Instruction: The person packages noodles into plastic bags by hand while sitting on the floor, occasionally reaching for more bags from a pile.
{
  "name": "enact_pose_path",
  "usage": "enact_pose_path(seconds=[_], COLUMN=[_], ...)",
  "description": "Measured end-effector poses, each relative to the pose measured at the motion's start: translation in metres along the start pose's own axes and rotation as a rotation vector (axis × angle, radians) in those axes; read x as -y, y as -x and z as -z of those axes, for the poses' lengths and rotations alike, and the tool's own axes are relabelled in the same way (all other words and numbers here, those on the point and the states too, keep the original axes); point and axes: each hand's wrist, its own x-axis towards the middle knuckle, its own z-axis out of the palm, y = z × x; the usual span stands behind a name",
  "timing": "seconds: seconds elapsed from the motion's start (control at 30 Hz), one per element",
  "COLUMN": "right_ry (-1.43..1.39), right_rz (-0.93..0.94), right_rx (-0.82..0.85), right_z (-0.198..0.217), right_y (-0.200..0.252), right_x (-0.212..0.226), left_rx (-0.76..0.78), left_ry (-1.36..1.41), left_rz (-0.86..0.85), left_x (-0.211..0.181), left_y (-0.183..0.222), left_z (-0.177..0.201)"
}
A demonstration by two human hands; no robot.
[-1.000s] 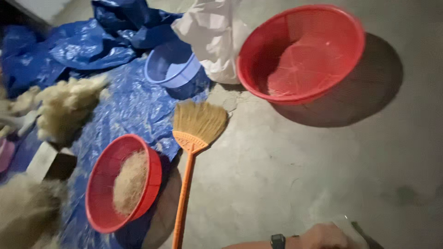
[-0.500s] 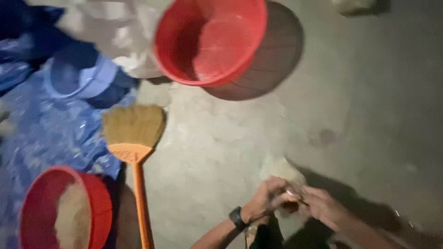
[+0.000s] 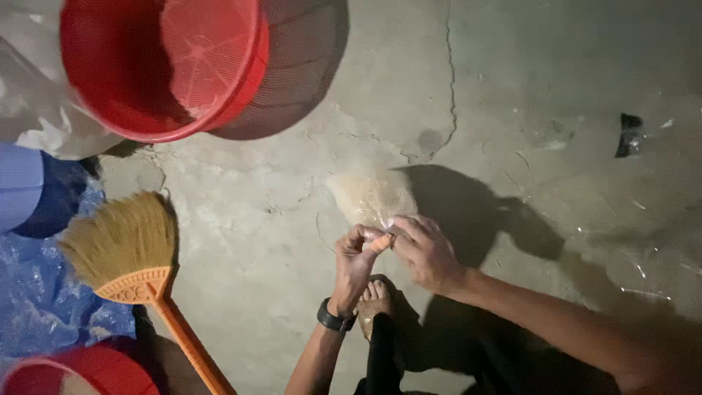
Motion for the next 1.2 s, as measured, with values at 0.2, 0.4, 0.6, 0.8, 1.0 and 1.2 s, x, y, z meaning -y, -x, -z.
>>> enact_pose_path(seconds=[0.2,0.4,0.6,0.8,1.0,1.2], right_ry=[0.154,-0.483,-0.41,-0.33,-0.353,-0.464], right_rz=[0.17,0.112,-0.039,-0.146,-0.067,-0.09], right_rx=[0.136,-0.001,0.208,0.311,0.268,0.312], right_z=[0.018,0.031,0.022,0.002,0.022,-0.007], right_y=[-0.009,-0.036,-0.039,-0.023,-0.041,-0.037], right_x=[0.005,0.017,0.002,-0.017,0.028,0.017], left_rx=[-0.059,0.121,0.207,0.404,0.332,0.333], left_ry=[-0.045,-0.518,-0.863,-1.034,-1.046,-1.06], left_rz=[0.103,-0.242,-0.871,-1.043,-1.092,-1.213], left_x=[0.03,0.004,-0.021,0.004,0.053,0.069], left_y=[0.009,0.015,0.018,0.015,0.011,0.001], left_z=[0.006,-0.002,0.002,0.027,0.049,0.069])
